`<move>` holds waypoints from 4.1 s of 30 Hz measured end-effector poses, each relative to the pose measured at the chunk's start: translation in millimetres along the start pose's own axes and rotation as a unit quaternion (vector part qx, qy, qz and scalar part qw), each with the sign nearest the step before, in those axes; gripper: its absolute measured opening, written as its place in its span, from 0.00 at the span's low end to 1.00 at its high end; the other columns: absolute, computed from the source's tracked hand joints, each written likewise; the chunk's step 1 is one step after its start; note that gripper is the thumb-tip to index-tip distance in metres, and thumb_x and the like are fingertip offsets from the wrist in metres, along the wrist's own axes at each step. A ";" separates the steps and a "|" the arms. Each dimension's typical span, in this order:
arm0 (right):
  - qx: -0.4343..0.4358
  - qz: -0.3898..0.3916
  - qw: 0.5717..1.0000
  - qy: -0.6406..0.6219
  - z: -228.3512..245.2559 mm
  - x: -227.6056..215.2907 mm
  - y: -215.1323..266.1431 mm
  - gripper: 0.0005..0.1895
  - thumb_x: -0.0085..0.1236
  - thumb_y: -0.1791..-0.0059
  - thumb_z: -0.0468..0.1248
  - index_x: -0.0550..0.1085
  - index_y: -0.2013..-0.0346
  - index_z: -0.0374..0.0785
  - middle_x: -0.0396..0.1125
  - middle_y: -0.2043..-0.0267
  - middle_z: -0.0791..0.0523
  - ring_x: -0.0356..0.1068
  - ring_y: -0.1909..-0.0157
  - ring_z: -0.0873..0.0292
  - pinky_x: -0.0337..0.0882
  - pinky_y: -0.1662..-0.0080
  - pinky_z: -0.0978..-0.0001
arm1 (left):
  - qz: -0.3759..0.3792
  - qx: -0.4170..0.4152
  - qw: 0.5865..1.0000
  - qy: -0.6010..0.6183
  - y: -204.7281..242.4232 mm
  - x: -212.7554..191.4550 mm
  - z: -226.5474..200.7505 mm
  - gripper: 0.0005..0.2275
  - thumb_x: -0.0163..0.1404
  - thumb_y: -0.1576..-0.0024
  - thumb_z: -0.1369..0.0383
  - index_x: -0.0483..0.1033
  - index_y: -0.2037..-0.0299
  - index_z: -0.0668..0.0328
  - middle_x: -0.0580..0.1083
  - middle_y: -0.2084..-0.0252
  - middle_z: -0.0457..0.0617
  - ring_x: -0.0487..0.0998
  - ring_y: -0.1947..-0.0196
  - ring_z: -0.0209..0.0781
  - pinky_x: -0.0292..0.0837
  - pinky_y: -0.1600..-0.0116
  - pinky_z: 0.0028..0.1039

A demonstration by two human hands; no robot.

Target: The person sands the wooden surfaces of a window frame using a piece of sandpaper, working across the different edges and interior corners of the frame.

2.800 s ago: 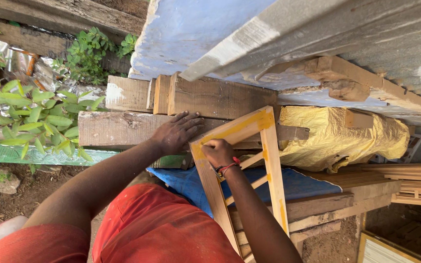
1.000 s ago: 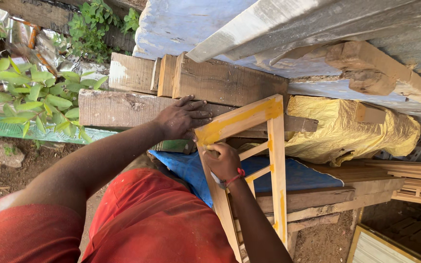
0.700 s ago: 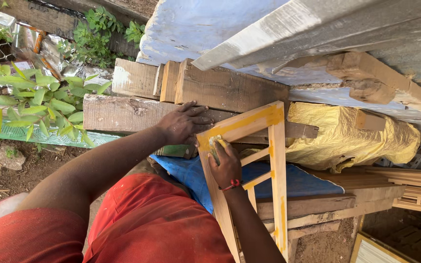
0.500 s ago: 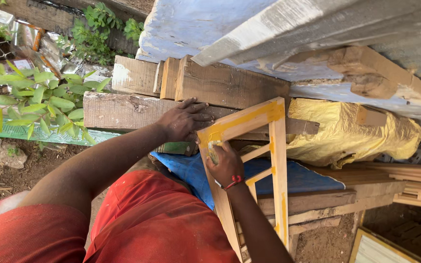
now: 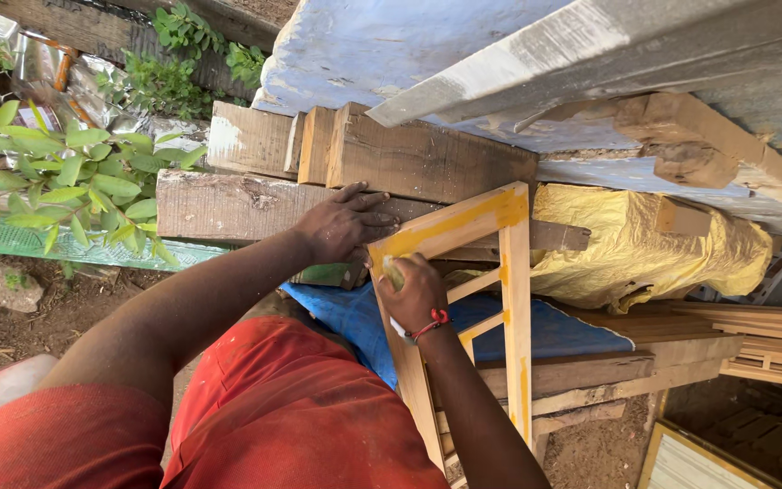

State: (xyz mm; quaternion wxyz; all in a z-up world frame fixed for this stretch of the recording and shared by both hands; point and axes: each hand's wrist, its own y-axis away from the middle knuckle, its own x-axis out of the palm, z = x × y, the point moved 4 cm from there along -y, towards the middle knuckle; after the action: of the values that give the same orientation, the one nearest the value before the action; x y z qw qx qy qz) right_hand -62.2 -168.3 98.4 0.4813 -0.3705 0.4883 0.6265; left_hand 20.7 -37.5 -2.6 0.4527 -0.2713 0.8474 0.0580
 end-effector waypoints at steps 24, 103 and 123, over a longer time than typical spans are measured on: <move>-0.020 -0.078 0.992 -0.099 -18.3 -7.0 8.6 0.19 0.64 0.56 0.39 0.78 0.53 0.33 0.73 0.54 0.44 0.75 0.51 0.42 0.75 0.50 0.56 | -0.014 0.012 1.000 -0.010 3.2 -0.2 1.2 0.36 0.58 0.54 0.51 0.64 0.31 0.39 0.63 0.29 0.33 0.53 0.25 0.46 0.35 0.23 0.47; 0.013 -0.075 0.997 -0.012 11.8 -3.3 18.3 0.17 0.61 0.58 0.38 0.77 0.59 0.30 0.70 0.58 0.41 0.72 0.57 0.38 0.73 0.56 0.48 | -0.026 0.021 0.999 -0.038 2.5 2.4 0.8 0.32 0.57 0.51 0.52 0.67 0.33 0.41 0.65 0.29 0.36 0.55 0.26 0.44 0.37 0.23 0.48; -0.016 0.019 1.000 0.013 5.9 11.7 10.1 0.11 0.61 0.56 0.41 0.79 0.66 0.36 0.73 0.62 0.45 0.73 0.56 0.41 0.74 0.52 0.52 | -0.001 0.012 0.999 -0.044 3.9 5.9 0.0 0.30 0.56 0.50 0.51 0.70 0.35 0.42 0.66 0.30 0.40 0.56 0.25 0.46 0.37 0.22 0.48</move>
State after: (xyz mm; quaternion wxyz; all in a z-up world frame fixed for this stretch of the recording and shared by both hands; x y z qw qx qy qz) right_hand -75.0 -160.4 91.5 0.4571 -0.3773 0.4914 0.6381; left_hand 16.1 -36.6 -7.9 0.4925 -0.2642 0.8271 0.0590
